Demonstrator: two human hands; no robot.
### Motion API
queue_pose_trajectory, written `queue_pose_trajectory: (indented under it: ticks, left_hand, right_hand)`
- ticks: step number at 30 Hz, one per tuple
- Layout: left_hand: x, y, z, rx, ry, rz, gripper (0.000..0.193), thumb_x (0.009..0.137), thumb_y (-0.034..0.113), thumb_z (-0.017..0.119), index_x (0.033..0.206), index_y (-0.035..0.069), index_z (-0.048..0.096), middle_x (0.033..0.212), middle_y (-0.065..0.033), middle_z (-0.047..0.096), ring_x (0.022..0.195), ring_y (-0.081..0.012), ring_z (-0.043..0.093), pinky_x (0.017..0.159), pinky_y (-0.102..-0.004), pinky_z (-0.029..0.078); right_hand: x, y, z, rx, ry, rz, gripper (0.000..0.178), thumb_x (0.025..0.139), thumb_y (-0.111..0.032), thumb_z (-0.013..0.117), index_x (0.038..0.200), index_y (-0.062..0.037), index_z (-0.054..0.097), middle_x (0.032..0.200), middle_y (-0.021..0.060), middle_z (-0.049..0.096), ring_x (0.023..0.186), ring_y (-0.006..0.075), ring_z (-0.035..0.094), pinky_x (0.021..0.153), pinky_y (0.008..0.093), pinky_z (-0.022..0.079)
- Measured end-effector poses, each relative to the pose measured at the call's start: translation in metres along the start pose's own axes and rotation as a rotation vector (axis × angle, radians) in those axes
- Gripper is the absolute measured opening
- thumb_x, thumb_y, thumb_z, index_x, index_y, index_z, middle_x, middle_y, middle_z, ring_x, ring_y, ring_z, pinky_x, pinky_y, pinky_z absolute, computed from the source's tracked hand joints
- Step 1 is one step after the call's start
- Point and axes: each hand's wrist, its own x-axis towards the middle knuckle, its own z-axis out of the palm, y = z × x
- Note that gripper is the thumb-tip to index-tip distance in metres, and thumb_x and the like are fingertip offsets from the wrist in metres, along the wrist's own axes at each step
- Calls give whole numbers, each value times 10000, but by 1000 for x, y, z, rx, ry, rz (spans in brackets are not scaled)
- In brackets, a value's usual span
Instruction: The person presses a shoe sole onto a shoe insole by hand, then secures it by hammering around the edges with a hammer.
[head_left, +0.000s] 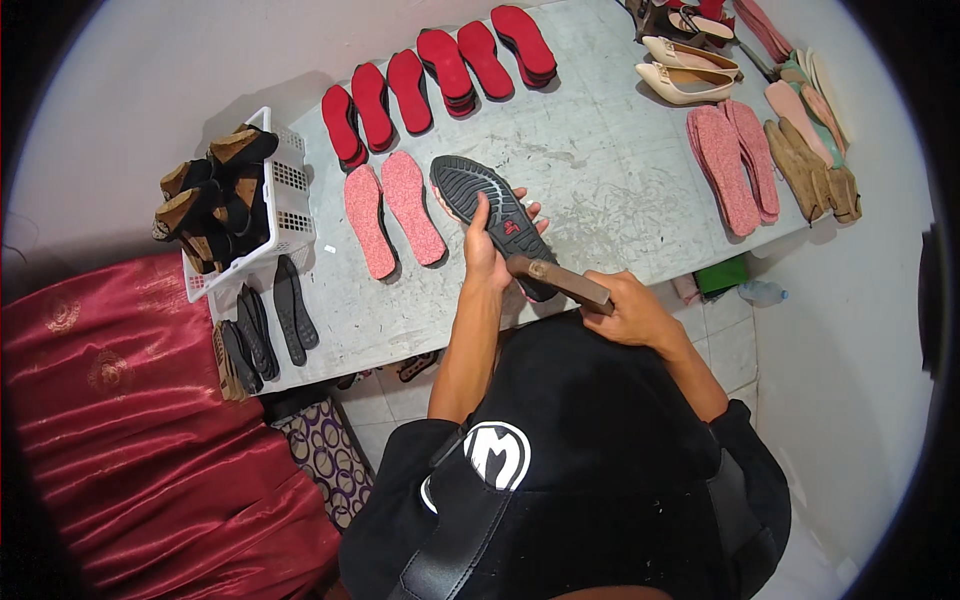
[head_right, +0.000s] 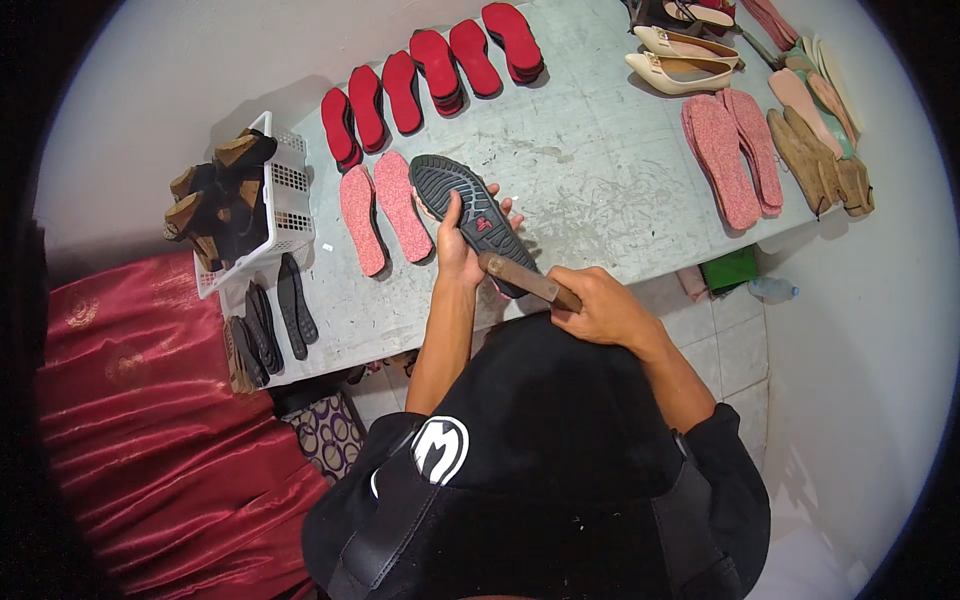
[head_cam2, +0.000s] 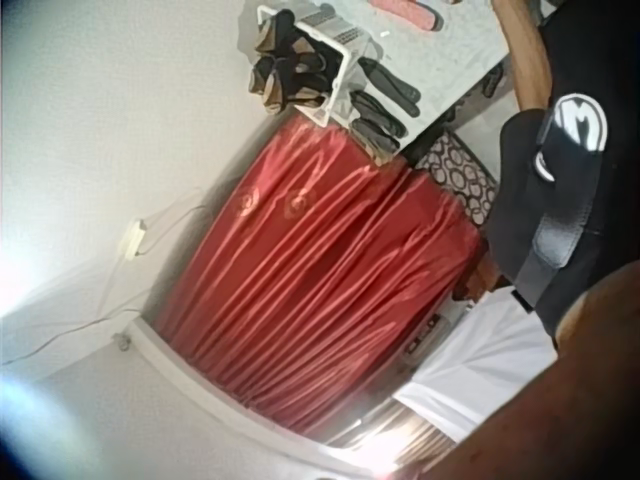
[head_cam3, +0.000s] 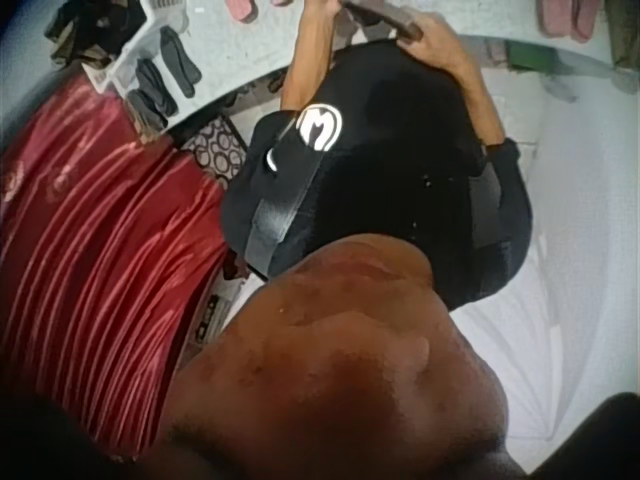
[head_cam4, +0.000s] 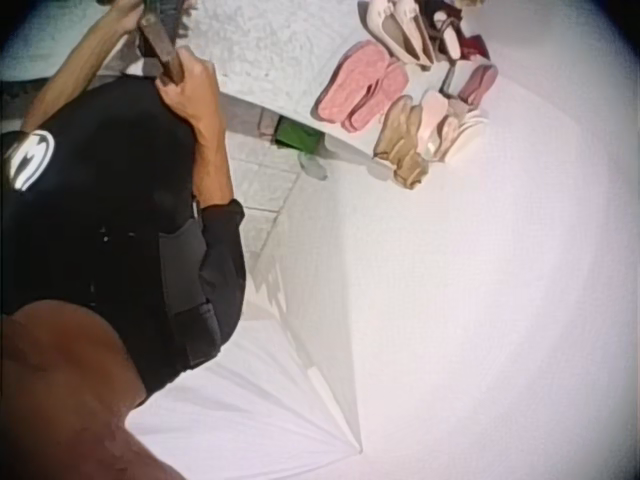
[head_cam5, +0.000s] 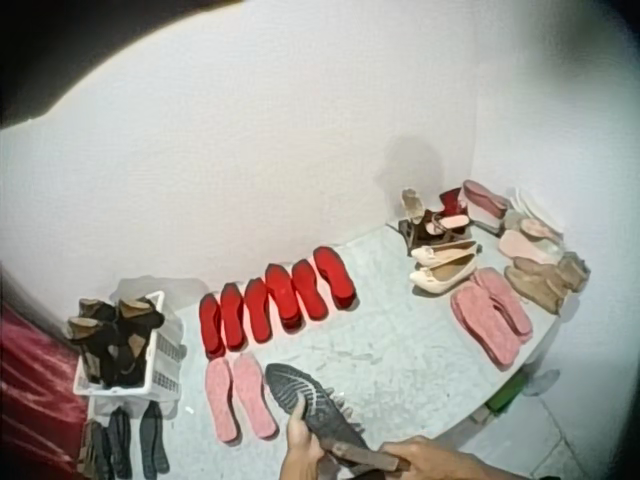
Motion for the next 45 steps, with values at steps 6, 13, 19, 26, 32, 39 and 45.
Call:
queue_pose_trajectory:
  ticks: [6, 13, 19, 26, 32, 39, 45]
  left_hand:
    - [5, 7, -8, -43, 37, 33, 523, 985, 477, 451, 1212, 10, 510, 1143, -145, 595, 997, -298, 614, 851, -525, 549]
    - [11, 13, -15, -182, -42, 55, 489, 984, 468, 459, 1200, 33, 509, 1147, -125, 597, 958, -291, 610, 841, -521, 549]
    - [14, 16, -23, -191, -18, 63, 484, 981, 465, 469, 1200, 35, 510, 1139, -129, 597, 944, -287, 608, 837, -520, 548]
    - [15, 16, -18, -270, -110, 35, 455, 984, 450, 466, 1215, 61, 517, 1148, -120, 590, 967, -282, 593, 892, -539, 514]
    - [11, 18, -14, -227, -92, 44, 466, 981, 457, 473, 1226, 60, 499, 1182, -136, 575, 1004, -319, 593, 897, -550, 516]
    - [10, 18, -1, -202, -77, 27, 464, 987, 436, 467, 1262, 63, 497, 1211, -143, 567, 1218, -390, 508, 1025, -572, 412]
    - [4, 19, 3, -178, -97, 14, 493, 987, 448, 463, 1259, 37, 488, 1227, -160, 552, 1222, -412, 498, 1030, -574, 413]
  right_hand:
    - [-1, -17, -7, 15, 6, 16, 190, 719, -86, 668, 866, -10, 575, 657, 188, 580, 624, 395, 593, 564, 422, 445]
    - [-13, -8, -13, -22, -39, 41, 187, 699, -94, 656, 845, -4, 581, 651, 191, 572, 611, 391, 583, 564, 418, 442]
    - [-14, -9, -19, 25, 10, 25, 190, 700, -105, 645, 845, 1, 585, 635, 181, 557, 570, 365, 555, 556, 394, 438]
    - [-15, 6, -25, -22, 32, 64, 253, 688, -90, 629, 921, 8, 607, 601, 168, 521, 510, 286, 498, 538, 366, 426]
    - [-12, -9, -31, 39, 80, 49, 235, 692, -91, 625, 901, 17, 613, 594, 160, 516, 503, 261, 482, 534, 356, 421]
    - [-8, 10, -28, -38, 131, 22, 232, 694, -100, 630, 886, 29, 615, 585, 154, 514, 496, 251, 482, 529, 359, 421]
    - [-1, -8, -28, -22, 205, 1, 234, 694, -100, 639, 893, 23, 628, 587, 168, 527, 495, 283, 497, 533, 361, 431]
